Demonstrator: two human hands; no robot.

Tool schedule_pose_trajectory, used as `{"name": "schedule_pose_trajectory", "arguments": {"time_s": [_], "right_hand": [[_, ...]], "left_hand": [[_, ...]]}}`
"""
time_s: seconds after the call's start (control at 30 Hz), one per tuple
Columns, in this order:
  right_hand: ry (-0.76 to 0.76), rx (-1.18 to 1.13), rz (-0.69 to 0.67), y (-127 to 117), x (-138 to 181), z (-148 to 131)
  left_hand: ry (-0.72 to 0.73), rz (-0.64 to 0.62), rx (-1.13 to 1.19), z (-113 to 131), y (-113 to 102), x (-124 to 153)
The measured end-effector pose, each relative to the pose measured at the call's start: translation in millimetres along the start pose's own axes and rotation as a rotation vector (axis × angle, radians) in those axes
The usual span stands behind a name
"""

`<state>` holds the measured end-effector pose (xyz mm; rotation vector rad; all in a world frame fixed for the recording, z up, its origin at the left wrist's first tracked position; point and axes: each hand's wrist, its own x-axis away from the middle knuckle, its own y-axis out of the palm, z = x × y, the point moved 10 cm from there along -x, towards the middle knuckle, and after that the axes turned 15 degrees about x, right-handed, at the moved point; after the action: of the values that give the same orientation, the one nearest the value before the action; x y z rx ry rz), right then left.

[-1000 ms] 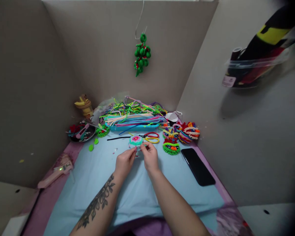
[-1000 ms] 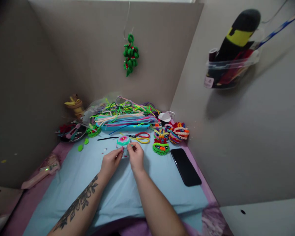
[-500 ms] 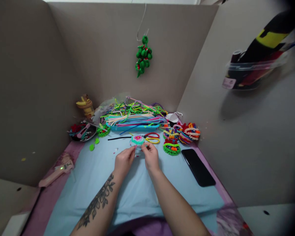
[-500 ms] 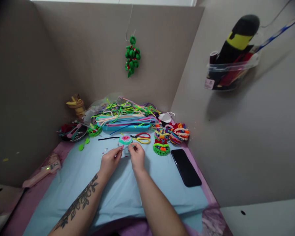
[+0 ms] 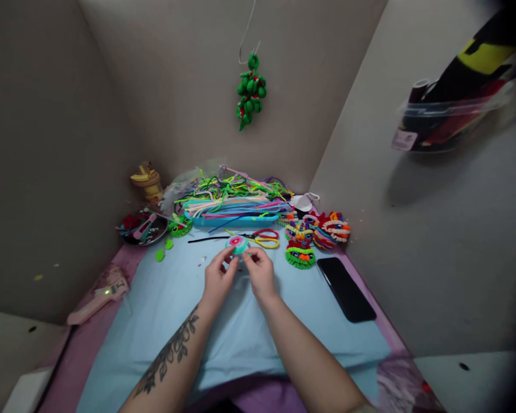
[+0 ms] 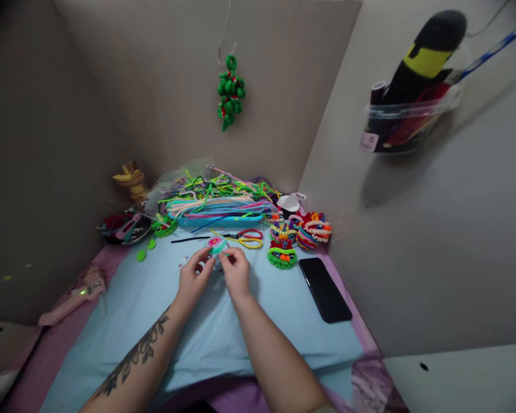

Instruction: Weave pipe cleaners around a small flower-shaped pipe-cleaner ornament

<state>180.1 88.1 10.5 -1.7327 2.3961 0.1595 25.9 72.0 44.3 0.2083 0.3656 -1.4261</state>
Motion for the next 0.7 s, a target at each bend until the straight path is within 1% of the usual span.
{"name": "schedule_pose_trajectory", "arguments": {"time_s": [0.13,0.23,0.3,0.4,0.57,0.63,0.7], "right_hand": [[-0.083,0.088,-0.049,4,2,-13],[-0.111,0.115,-0.099,8,3,-17],[-0.104,0.123,-0.116,10,3,-18],[-0.034,0.093,-0.132,12,3,-12],[0.06,-0.018,-0.177,19,5,-4],[0.088,-0.067,-0.162,19,5,1],[0.098,-0.106,-0.107,14,3,5]], "left_hand": [[-0.211,0.035,0.293,-22,-1,-3],[-0.331,0.119,0.493,-33,-5,-2],[-0.393,0.18,0.562,-39,-7,0],[-0.442,0.225,0.592,-42,-9,3],[-0.459,0.212,0.597,-43,-7,4],[-0.459,0.202,0.609,-43,-5,4],[-0.454,0.193,0.614,-43,-4,5]]}}
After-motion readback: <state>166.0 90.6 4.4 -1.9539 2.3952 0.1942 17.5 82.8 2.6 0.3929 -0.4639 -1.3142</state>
